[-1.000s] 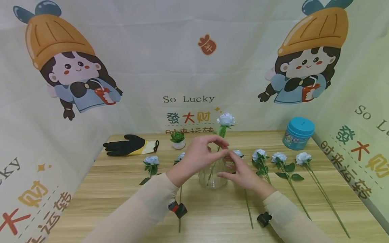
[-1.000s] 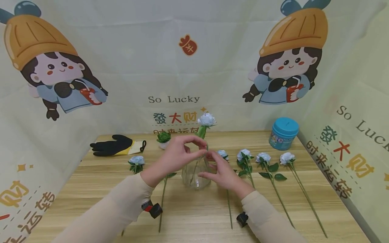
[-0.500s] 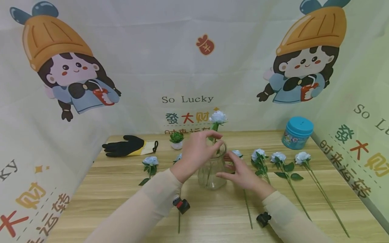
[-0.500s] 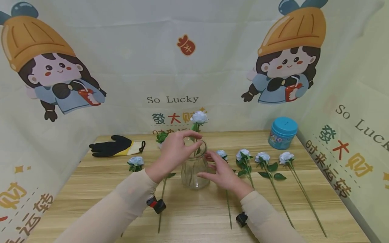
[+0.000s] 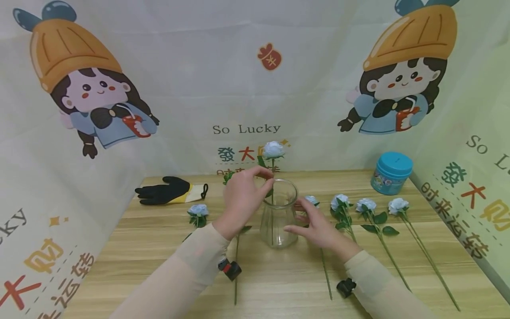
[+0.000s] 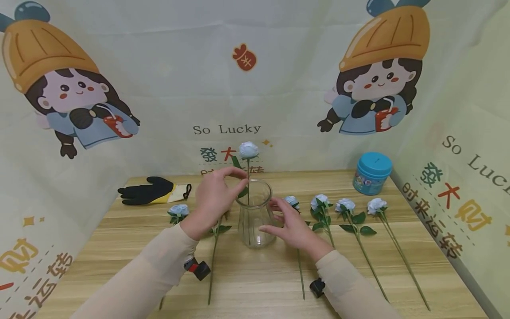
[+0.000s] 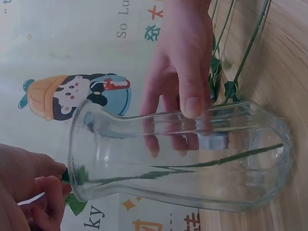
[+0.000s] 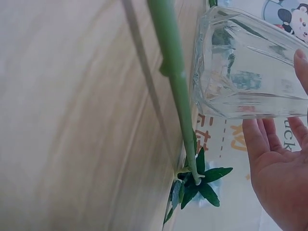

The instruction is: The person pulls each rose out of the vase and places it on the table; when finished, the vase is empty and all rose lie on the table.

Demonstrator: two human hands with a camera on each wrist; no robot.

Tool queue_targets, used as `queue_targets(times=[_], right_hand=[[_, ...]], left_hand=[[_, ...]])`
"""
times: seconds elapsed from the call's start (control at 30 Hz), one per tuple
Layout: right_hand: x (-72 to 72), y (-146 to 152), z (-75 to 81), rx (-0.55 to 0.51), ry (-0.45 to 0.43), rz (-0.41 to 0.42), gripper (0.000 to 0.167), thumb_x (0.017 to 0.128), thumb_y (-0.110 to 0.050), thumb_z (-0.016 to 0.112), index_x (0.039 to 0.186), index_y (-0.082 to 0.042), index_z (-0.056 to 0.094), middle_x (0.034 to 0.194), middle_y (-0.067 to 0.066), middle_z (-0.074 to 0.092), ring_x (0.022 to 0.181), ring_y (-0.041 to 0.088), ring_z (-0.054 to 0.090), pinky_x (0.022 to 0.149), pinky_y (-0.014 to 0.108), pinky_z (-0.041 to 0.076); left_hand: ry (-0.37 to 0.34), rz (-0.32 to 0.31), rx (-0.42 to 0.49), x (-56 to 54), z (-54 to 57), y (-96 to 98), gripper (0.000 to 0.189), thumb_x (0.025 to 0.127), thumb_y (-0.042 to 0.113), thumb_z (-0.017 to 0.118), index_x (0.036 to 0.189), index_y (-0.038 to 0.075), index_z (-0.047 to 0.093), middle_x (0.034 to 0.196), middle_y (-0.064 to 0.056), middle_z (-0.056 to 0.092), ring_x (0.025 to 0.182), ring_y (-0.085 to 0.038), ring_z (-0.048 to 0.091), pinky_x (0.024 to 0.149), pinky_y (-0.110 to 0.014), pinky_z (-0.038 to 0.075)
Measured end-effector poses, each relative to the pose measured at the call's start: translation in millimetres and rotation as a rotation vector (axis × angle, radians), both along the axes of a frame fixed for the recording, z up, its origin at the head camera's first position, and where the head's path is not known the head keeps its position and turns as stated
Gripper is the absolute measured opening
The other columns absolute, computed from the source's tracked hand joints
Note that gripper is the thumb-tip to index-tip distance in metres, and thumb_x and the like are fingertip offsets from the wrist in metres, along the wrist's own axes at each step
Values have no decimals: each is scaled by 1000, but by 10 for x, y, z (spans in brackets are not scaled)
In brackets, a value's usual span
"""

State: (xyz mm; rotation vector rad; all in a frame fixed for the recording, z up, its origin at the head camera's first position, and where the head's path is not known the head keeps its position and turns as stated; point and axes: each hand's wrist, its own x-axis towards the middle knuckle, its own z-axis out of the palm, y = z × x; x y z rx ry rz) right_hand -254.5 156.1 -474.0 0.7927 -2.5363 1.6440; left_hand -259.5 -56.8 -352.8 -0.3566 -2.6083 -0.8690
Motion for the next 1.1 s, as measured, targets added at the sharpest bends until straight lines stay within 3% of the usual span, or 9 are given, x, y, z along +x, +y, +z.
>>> queue_targets(times=[0.27, 0.53, 0.67, 0.87, 1.1], right_hand=[[-8, 3, -3, 18, 0, -11, 73, 89, -20, 82, 150, -12, 43, 148, 16, 52, 138, 38, 51, 112, 43, 53], [4, 0, 5, 9, -12, -13, 68, 89, -18, 83, 146, -12, 46, 146, 14, 53, 138, 37, 51, 112, 42, 53], [4, -4, 8, 10, -15, -9, 69, 89, -21, 83, 147, -14, 46, 146, 13, 52, 139, 36, 51, 113, 40, 53], [8, -13, 7, 10, -13, -10, 69, 89, -17, 82, 148, -13, 45, 147, 13, 52, 139, 37, 50, 113, 41, 53], [13, -10, 18, 15, -19, -14, 68, 90, -12, 80, 148, -11, 45, 147, 15, 51, 139, 38, 50, 112, 43, 53]], left_hand=[[5, 53, -59, -88, -16, 20, 17, 92, 44, 77, 103, 31, 75, 92, 17, 76, 45, -8, 40, 37, -21, 24], [13, 78, -72, -202, -40, 87, 20, 88, 46, 81, 97, 30, 74, 92, 17, 76, 56, -7, 54, 41, -24, 35], [19, 94, -49, -230, -56, 103, 18, 87, 44, 83, 95, 30, 74, 89, 18, 75, 57, -6, 55, 44, -26, 39], [24, 87, -1, -228, -93, 92, 14, 88, 39, 82, 95, 29, 73, 91, 17, 76, 54, -7, 53, 42, -24, 35], [42, 44, 152, -161, -111, 76, 11, 89, 37, 81, 97, 31, 76, 95, 17, 78, 62, -7, 59, 44, -24, 35]])
